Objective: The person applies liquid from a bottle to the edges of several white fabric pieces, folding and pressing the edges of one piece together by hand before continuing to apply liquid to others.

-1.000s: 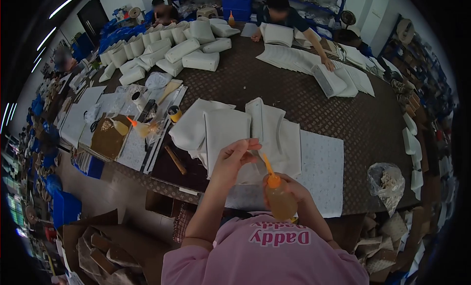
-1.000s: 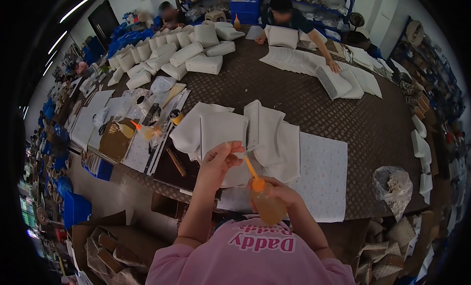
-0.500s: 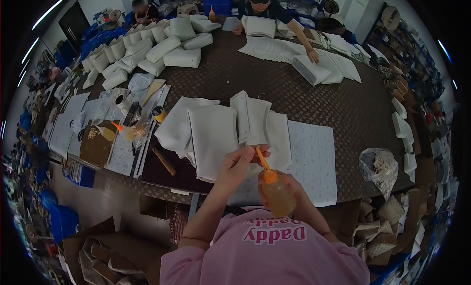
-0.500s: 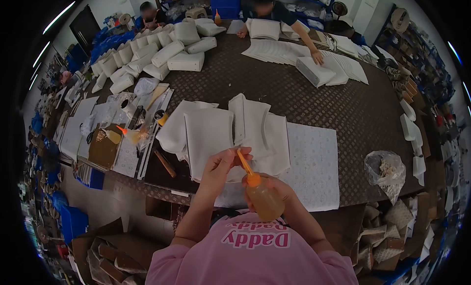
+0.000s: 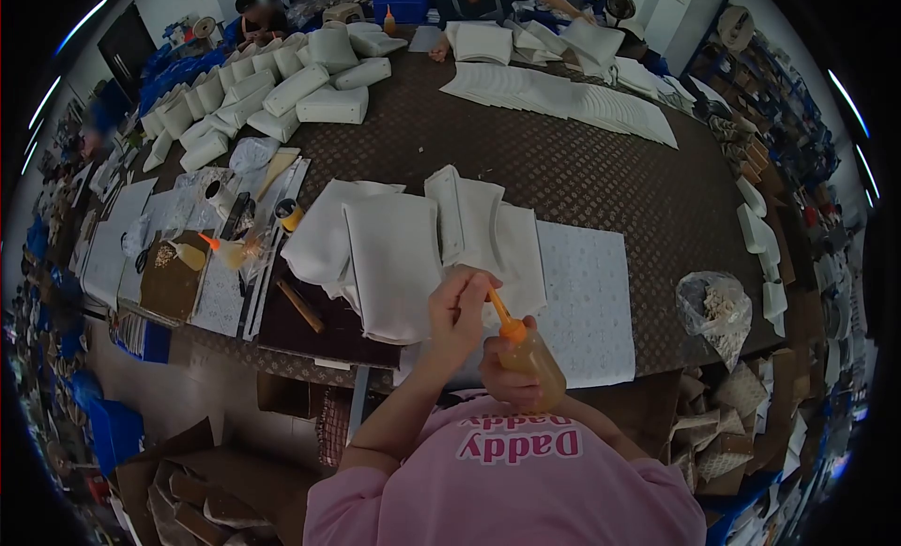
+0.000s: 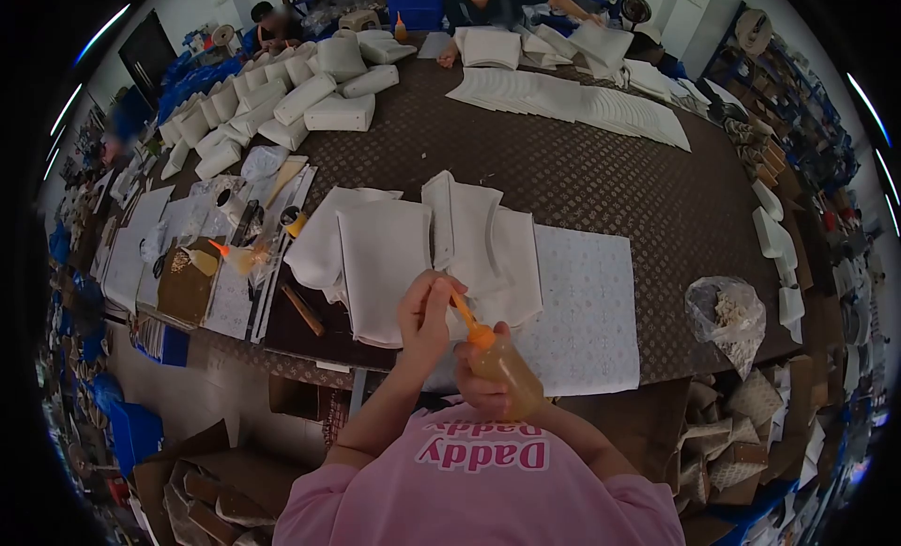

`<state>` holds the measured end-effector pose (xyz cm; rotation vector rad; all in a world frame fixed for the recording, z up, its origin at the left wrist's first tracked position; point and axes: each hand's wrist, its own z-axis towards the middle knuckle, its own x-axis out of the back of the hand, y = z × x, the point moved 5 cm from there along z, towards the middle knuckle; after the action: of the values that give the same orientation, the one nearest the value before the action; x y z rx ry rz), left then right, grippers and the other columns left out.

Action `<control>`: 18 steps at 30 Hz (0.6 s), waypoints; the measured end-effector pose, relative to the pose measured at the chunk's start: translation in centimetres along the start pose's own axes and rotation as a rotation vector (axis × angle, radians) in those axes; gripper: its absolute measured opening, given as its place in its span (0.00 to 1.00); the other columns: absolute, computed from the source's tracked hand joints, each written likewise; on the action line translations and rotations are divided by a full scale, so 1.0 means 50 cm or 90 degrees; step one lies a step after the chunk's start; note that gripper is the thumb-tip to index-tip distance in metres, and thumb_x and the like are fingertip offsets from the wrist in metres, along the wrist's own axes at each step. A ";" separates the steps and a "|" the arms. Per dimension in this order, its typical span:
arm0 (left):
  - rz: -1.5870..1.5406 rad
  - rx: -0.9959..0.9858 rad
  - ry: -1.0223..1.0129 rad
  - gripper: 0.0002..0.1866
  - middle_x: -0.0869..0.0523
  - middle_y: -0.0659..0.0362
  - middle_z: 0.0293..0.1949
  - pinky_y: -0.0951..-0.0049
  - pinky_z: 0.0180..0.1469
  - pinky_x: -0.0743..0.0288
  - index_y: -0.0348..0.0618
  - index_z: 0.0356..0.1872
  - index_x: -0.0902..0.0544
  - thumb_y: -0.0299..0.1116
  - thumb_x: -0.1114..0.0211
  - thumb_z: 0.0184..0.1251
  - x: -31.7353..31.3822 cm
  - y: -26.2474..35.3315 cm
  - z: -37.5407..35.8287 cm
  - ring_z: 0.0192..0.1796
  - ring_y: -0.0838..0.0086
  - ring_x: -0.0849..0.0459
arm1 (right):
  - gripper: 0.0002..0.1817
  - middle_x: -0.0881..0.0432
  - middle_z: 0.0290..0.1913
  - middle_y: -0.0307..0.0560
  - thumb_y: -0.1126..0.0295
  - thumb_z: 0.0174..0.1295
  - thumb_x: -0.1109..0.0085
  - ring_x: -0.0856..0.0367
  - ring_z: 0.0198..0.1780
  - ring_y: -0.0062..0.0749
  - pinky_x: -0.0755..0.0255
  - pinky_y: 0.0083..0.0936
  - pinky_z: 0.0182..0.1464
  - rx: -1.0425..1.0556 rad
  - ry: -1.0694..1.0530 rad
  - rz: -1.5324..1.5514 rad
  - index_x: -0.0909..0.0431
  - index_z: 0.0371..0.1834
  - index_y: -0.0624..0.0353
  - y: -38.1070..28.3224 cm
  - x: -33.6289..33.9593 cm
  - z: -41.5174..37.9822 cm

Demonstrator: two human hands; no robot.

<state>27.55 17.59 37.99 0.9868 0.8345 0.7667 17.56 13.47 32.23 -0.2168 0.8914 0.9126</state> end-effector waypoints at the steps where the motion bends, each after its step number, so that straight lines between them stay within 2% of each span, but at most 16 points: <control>1: -0.016 0.006 0.030 0.15 0.21 0.62 0.27 0.82 0.35 0.31 0.36 0.29 0.23 0.34 0.50 0.73 0.004 -0.016 -0.001 0.30 0.83 0.26 | 0.29 0.25 0.22 0.49 0.36 0.57 0.45 0.21 0.22 0.41 0.22 0.35 0.26 -0.004 0.004 0.017 0.29 0.51 0.45 0.002 0.003 0.001; 5: -0.033 0.098 0.072 0.18 0.25 0.64 0.23 0.82 0.32 0.34 0.39 0.24 0.26 0.37 0.54 0.74 0.016 -0.035 0.003 0.26 0.84 0.31 | 0.27 0.25 0.21 0.47 0.36 0.58 0.46 0.20 0.21 0.39 0.22 0.32 0.25 -0.005 -0.004 0.064 0.28 0.49 0.44 0.016 0.015 0.015; 8: -0.051 0.125 0.033 0.21 0.24 0.64 0.23 0.81 0.33 0.33 0.39 0.25 0.24 0.40 0.56 0.76 0.012 -0.041 0.000 0.27 0.83 0.30 | 0.27 0.25 0.21 0.46 0.37 0.58 0.46 0.20 0.21 0.39 0.22 0.32 0.25 0.006 -0.032 0.060 0.28 0.49 0.44 0.017 0.017 0.008; 14: -0.110 0.105 0.004 0.22 0.20 0.62 0.27 0.80 0.36 0.32 0.36 0.29 0.21 0.42 0.56 0.77 0.003 -0.042 -0.021 0.29 0.81 0.27 | 0.28 0.23 0.23 0.48 0.36 0.57 0.45 0.19 0.23 0.39 0.21 0.32 0.27 0.017 -0.068 0.028 0.27 0.51 0.44 0.022 0.027 -0.014; 18: -0.029 0.038 -0.003 0.19 0.20 0.63 0.26 0.81 0.34 0.32 0.35 0.30 0.21 0.39 0.52 0.75 0.003 -0.031 -0.022 0.29 0.83 0.27 | 0.29 0.23 0.24 0.47 0.35 0.57 0.46 0.19 0.23 0.38 0.21 0.32 0.28 0.017 -0.069 0.019 0.28 0.52 0.44 0.026 0.024 -0.011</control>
<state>26.91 17.61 36.17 1.0194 0.8768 0.7034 16.61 14.68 31.24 -0.1303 0.8071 0.9318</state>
